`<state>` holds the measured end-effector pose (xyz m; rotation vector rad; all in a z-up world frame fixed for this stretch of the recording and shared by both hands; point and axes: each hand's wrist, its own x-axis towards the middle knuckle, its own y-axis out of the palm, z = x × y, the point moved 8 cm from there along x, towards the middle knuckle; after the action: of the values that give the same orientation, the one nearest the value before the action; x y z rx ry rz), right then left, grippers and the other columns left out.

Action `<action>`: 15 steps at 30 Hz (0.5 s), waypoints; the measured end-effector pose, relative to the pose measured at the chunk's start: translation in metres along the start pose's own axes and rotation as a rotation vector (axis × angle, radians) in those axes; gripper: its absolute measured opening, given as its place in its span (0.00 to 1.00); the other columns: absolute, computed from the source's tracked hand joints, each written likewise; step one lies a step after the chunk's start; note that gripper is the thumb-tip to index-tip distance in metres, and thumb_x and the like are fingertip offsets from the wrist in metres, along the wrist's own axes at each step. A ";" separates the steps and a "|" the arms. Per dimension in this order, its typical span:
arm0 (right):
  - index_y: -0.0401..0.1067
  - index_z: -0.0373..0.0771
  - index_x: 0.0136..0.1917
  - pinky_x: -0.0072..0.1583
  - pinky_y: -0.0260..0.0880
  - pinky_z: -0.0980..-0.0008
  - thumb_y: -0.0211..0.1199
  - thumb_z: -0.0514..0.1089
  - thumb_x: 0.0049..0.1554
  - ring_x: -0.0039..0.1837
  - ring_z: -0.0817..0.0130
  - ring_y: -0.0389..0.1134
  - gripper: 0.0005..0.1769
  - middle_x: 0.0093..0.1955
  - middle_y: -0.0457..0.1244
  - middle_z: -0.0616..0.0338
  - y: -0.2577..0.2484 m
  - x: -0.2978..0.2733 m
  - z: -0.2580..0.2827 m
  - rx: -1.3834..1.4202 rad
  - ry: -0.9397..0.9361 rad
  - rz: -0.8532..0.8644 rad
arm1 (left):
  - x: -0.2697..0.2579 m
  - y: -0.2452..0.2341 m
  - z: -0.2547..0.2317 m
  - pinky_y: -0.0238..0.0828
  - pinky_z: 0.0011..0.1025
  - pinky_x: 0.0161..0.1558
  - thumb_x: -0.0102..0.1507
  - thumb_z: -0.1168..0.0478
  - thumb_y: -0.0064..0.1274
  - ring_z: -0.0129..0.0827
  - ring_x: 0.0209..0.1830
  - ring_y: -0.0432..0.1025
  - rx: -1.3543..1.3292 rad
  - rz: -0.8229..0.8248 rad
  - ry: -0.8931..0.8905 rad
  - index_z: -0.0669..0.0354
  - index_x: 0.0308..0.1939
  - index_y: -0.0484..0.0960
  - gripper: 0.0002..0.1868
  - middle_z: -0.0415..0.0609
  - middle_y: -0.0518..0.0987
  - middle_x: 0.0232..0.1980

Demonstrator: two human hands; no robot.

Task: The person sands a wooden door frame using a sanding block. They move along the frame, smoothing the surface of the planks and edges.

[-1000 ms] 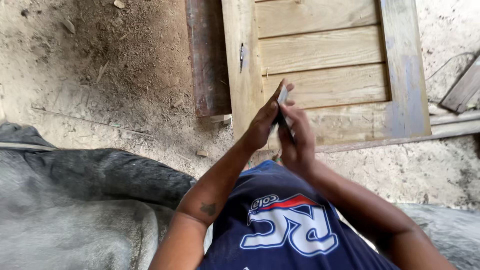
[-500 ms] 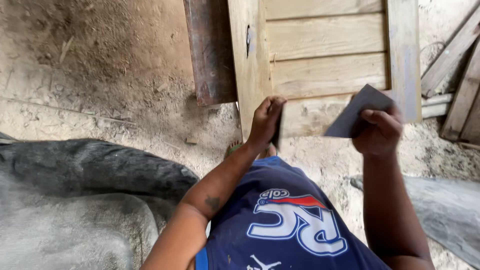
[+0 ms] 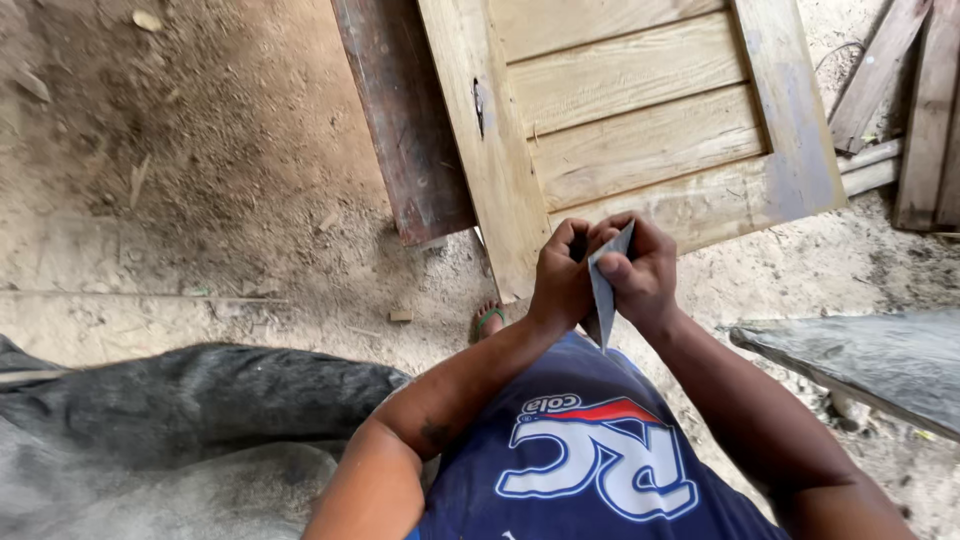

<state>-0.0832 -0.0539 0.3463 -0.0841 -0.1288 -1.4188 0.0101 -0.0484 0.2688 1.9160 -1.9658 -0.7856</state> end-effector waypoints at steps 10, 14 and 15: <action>0.71 0.31 0.52 0.51 0.68 0.75 0.69 0.71 0.55 0.48 0.76 0.66 0.38 0.45 0.67 0.60 0.002 -0.005 -0.030 -0.128 0.100 -0.039 | -0.002 -0.023 0.028 0.69 0.24 0.37 0.68 0.54 0.57 0.21 0.37 0.69 0.008 -0.044 -0.107 0.61 0.44 0.75 0.14 0.42 0.78 0.38; 0.68 0.29 0.54 0.55 0.69 0.73 0.71 0.69 0.55 0.52 0.73 0.66 0.39 0.49 0.66 0.57 0.011 -0.005 -0.032 -0.205 -0.069 -0.016 | 0.006 -0.019 0.062 0.74 0.25 0.49 0.66 0.53 0.53 0.23 0.43 0.73 -0.499 -0.021 -0.205 0.59 0.47 0.76 0.13 0.40 0.79 0.43; 0.67 0.29 0.55 0.55 0.69 0.73 0.71 0.68 0.56 0.52 0.73 0.66 0.38 0.50 0.66 0.57 0.011 -0.001 -0.039 -0.206 -0.069 -0.001 | 0.010 -0.021 0.068 0.74 0.25 0.49 0.67 0.53 0.51 0.24 0.43 0.74 -0.562 -0.032 -0.255 0.60 0.47 0.77 0.14 0.42 0.80 0.43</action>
<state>-0.0710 -0.0566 0.3081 -0.3031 -0.0397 -1.4270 -0.0112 -0.0451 0.2006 1.5677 -1.5991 -1.4677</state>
